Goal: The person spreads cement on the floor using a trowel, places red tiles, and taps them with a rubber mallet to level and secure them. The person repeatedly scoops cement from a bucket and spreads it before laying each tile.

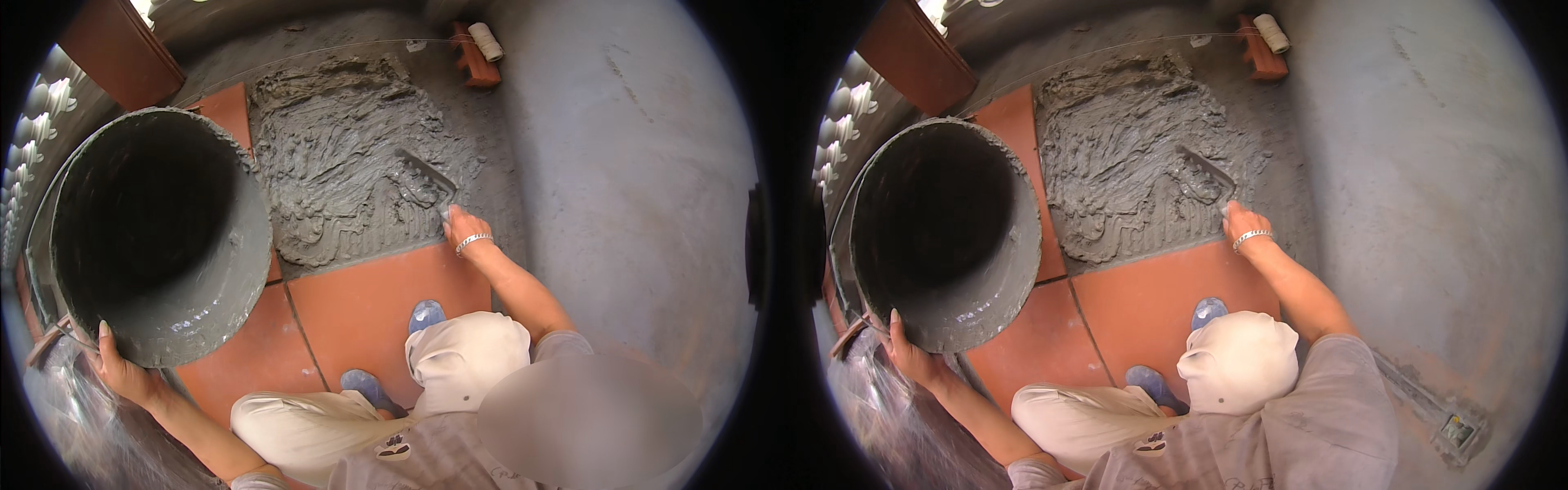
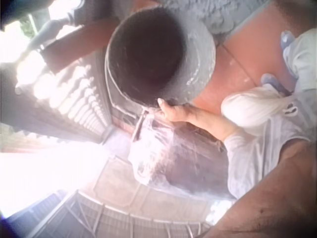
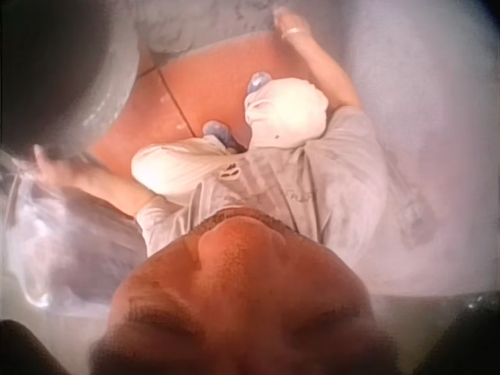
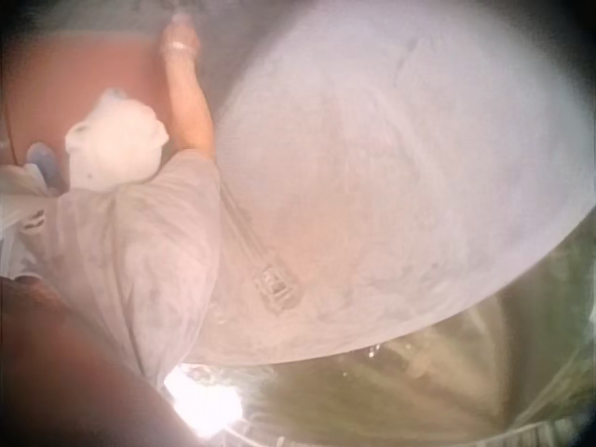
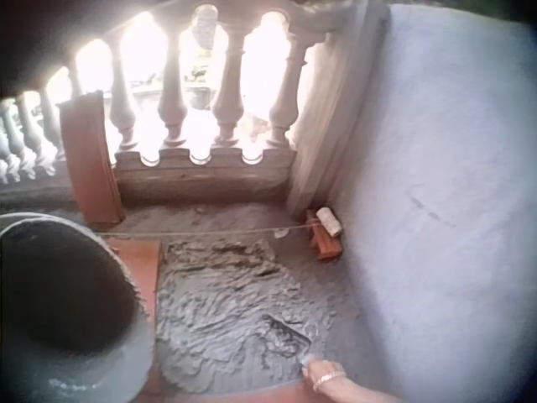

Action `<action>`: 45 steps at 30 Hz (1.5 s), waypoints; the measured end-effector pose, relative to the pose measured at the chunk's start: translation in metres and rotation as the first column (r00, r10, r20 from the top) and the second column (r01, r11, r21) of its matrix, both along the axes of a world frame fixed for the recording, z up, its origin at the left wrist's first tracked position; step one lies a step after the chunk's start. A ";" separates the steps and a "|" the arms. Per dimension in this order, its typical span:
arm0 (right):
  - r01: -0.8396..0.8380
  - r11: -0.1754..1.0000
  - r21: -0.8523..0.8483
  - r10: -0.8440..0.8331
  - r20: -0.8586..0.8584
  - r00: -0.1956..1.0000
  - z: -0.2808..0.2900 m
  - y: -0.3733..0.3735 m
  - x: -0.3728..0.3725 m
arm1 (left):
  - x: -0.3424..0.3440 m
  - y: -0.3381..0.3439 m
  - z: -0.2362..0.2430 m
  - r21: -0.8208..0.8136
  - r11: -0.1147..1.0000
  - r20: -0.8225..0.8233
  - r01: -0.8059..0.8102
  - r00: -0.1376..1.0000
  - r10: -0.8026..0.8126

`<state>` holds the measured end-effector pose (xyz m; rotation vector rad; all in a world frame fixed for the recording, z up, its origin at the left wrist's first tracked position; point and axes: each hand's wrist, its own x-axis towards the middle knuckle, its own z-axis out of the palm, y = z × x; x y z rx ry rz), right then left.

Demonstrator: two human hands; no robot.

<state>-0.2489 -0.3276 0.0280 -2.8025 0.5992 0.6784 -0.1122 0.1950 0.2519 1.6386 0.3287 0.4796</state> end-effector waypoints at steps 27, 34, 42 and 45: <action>-0.553 0.818 0.155 0.559 0.011 0.829 0.000 0.116 0.057 | 0.000 -0.018 0.007 0.003 1.000 0.048 -0.018 0.999 0.017; -0.609 0.731 0.310 0.665 -0.123 0.736 0.021 0.137 0.033 | 0.000 -0.019 0.008 -0.024 1.000 0.063 0.019 0.998 -0.018; -0.114 0.860 0.497 0.290 -0.295 0.910 0.038 0.097 0.001 | 0.000 -0.007 0.003 -0.014 1.000 0.040 -0.004 0.999 0.005; 0.095 0.915 0.392 0.068 -0.381 0.922 0.043 0.060 -0.026 | -0.004 -0.002 0.004 -0.014 0.999 0.015 -0.050 0.999 0.050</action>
